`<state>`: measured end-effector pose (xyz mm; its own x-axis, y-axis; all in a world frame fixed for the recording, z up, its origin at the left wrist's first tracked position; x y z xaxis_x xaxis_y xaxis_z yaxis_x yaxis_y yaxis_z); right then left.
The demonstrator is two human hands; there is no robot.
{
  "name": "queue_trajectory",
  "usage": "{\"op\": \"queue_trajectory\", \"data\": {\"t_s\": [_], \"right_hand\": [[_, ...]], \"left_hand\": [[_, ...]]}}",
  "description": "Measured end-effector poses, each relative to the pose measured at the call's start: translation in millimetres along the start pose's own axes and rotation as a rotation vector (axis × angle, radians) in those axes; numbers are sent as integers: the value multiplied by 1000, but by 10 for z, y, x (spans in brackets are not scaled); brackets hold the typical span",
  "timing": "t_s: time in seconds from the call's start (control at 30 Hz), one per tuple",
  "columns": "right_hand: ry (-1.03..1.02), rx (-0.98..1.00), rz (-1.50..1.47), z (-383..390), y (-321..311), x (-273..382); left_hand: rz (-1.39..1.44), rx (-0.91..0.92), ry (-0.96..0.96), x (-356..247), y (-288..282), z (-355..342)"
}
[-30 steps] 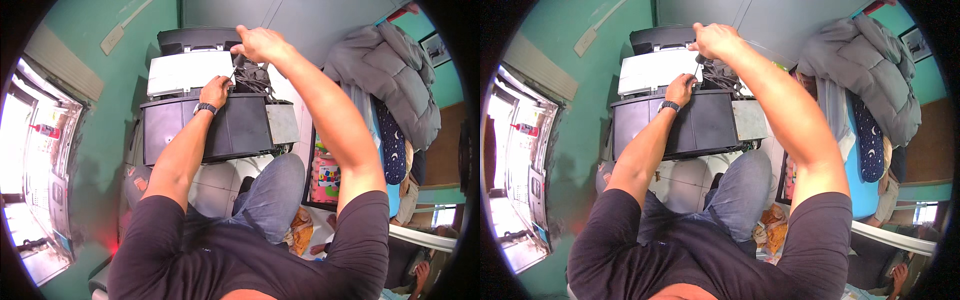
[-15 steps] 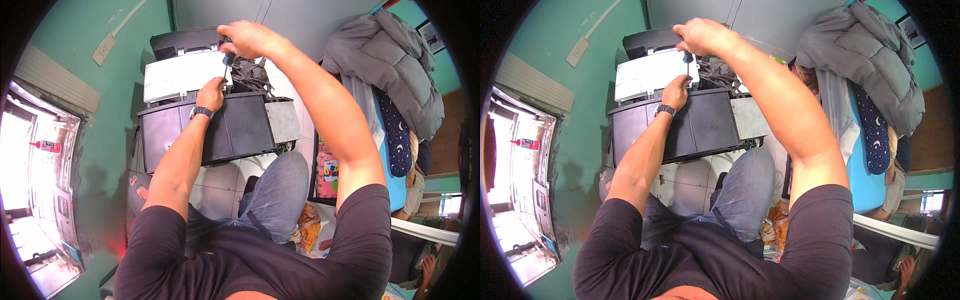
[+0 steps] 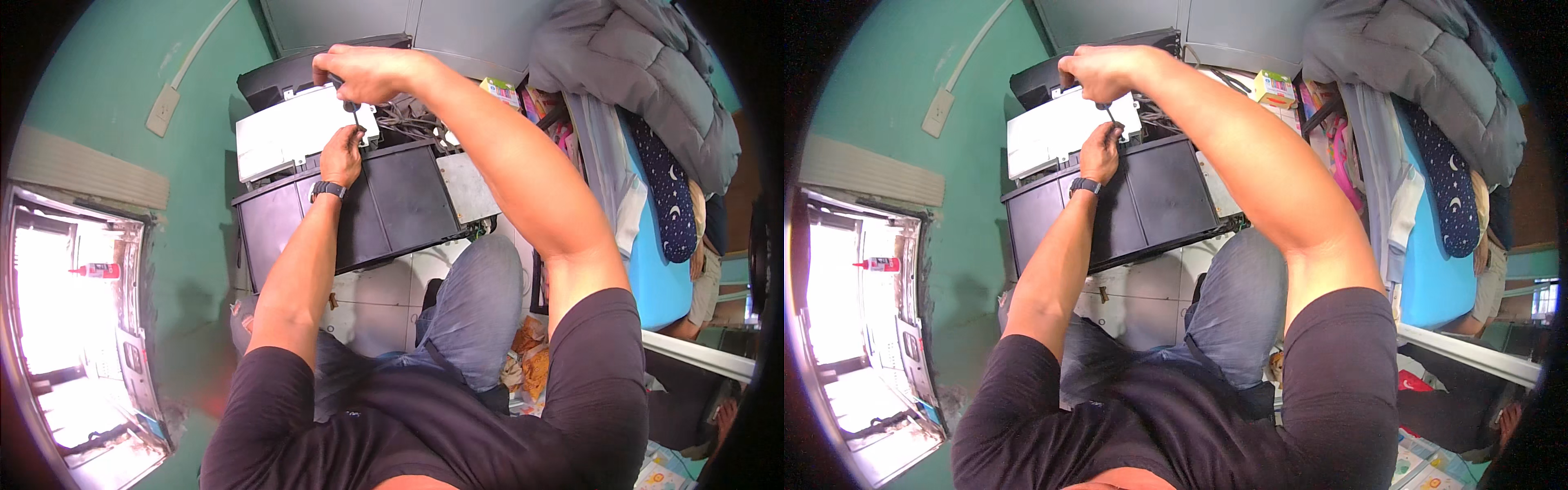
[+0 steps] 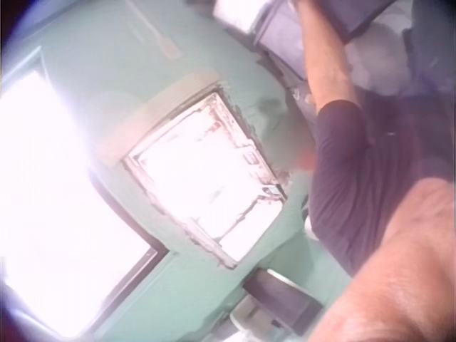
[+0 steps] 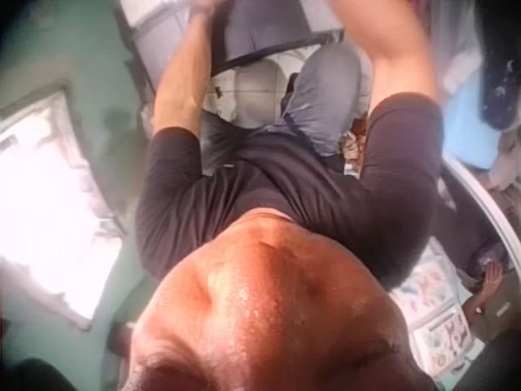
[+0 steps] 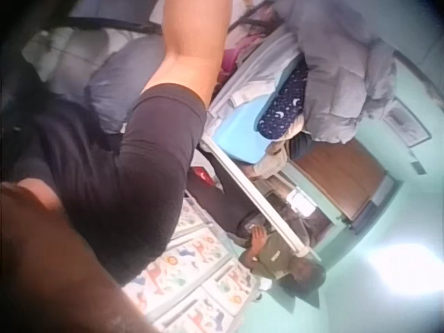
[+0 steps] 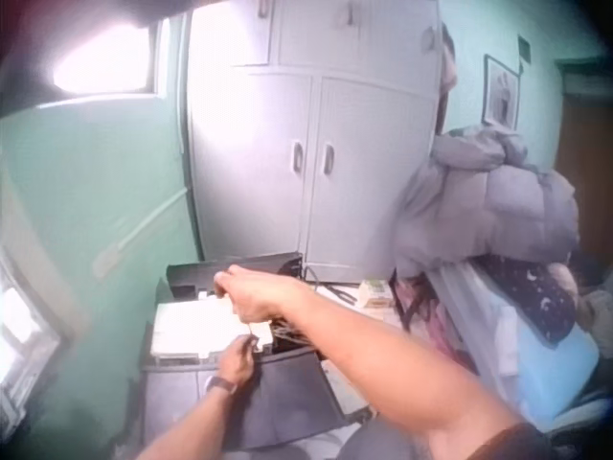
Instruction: The person uses a screwdriver to remove and replace components of a printer while sitting on the floor, handling the printer casing and internal parts by hand and receiving small parts from another person.
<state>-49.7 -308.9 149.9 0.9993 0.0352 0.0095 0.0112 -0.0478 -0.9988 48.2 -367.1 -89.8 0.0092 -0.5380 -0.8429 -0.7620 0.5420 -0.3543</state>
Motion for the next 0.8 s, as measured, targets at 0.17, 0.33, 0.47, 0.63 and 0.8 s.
{"op": "queue_trajectory", "data": {"t_s": [0.17,0.33,0.47,0.63,0.8], "right_hand": [[417,-175,13,225,132,26],[42,-298,-16,138,177,-99],[41,-276,-167,196,185,-172],[109,-58,-358,121,206,-441],[526,-194,-275,549,1286,-2021]], "left_hand": [[-59,91,-67,-38,41,2],[-90,45,-67,-50,60,26],[-61,19,-71,-90,75,19],[-129,-4,-82,-56,13,27],[-66,-39,-73,-205,73,18]]}}
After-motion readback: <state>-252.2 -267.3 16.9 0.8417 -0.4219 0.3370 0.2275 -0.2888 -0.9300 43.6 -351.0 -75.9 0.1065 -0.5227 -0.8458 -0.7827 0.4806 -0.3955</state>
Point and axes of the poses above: each hand's wrist, its own z-axis away from the middle knuckle, its own y-axis out of the palm, x = y × z, the point moved 2 cm from there along -z, towards the middle knuckle, and after that the axes turned 12 degrees about z, right-handed, at the moved point
